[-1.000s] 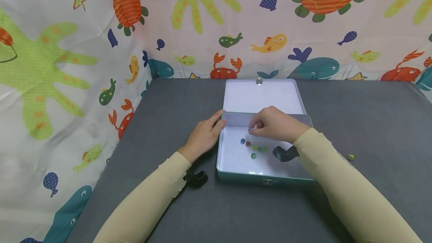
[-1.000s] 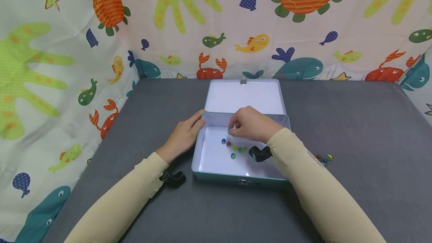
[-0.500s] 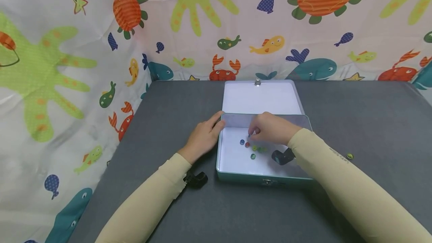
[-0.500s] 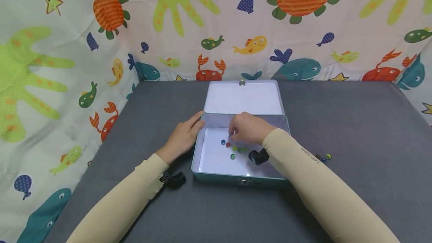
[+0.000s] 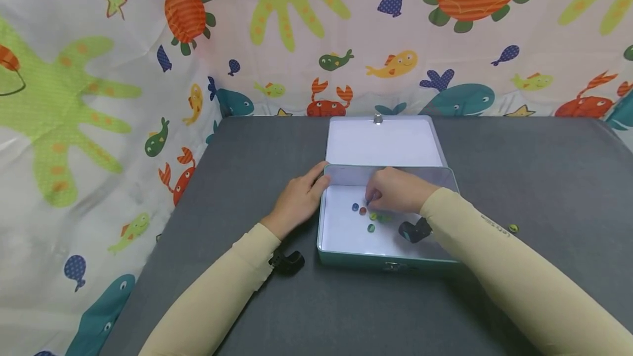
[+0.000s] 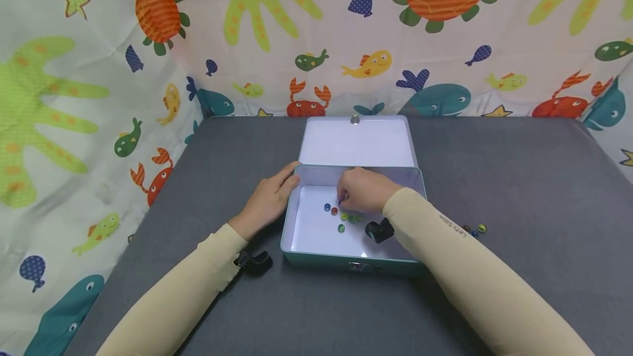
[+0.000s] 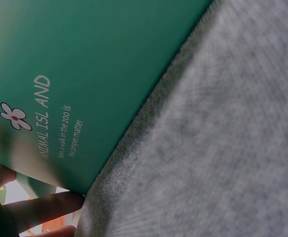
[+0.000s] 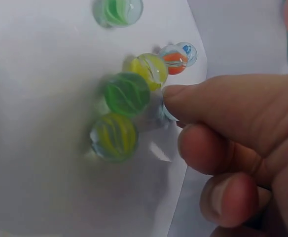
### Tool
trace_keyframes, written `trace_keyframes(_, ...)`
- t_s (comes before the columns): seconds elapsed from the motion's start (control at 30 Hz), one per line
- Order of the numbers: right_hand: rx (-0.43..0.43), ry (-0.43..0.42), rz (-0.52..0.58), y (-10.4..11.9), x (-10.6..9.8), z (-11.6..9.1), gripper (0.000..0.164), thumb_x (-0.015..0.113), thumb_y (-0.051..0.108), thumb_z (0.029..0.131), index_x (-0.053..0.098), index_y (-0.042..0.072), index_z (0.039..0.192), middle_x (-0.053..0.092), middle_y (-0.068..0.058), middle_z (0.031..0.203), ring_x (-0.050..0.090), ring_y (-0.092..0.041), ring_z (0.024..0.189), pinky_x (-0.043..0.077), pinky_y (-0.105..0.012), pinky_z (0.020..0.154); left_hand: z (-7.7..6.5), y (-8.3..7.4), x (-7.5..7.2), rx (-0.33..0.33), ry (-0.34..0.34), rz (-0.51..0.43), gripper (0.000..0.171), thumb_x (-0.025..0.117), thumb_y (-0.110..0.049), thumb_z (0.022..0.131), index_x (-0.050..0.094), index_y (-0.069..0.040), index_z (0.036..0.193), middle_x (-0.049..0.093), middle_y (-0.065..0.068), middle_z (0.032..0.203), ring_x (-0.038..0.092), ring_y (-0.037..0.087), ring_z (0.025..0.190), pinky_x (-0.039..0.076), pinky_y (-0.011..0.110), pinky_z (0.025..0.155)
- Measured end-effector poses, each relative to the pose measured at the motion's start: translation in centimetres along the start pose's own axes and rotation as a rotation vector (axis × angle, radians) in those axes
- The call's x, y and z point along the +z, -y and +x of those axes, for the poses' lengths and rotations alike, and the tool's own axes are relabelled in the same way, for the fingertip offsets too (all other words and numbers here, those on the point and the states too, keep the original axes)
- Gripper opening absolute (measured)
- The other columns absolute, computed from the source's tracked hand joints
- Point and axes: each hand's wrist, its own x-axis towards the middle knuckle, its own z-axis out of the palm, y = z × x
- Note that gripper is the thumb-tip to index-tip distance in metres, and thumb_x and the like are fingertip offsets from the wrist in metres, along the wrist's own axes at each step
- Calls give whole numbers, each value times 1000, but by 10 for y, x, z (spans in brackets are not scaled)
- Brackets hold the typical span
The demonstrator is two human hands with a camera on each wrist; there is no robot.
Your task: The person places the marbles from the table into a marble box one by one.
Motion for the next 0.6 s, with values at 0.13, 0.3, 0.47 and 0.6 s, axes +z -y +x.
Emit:
trace_keyframes(0.13,26,14,7,0,0,-1,14,79,9,91,84,10,104,78,0,98,71,-12,90,60,-41,91,0,0,0,-8,9,3,60,36,-57,109,45,-28,161,62,6,149,62,27,133,48,54,110)
trace_keyframes(0.3,27,14,7,0,0,0,15,80,9,91,84,9,105,78,0,99,70,-13,89,60,-42,91,-1,-1,-1,-1,7,3,59,36,-56,110,45,-27,161,62,5,149,62,27,132,48,54,110)
trace_keyframes(0.47,17,-9,7,0,-1,-1,18,80,11,92,83,9,109,78,-2,103,70,-14,90,60,-43,92,-1,-1,-2,1,3,8,59,37,-56,110,45,-28,161,62,6,148,63,27,131,49,54,109)
trace_keyframes(0.6,6,-53,40,0,-4,-3,18,80,17,94,83,8,109,77,0,95,67,-14,82,61,-38,84,-1,0,-1,0,6,15,59,37,-55,110,45,-27,161,63,7,148,63,29,131,49,54,109)
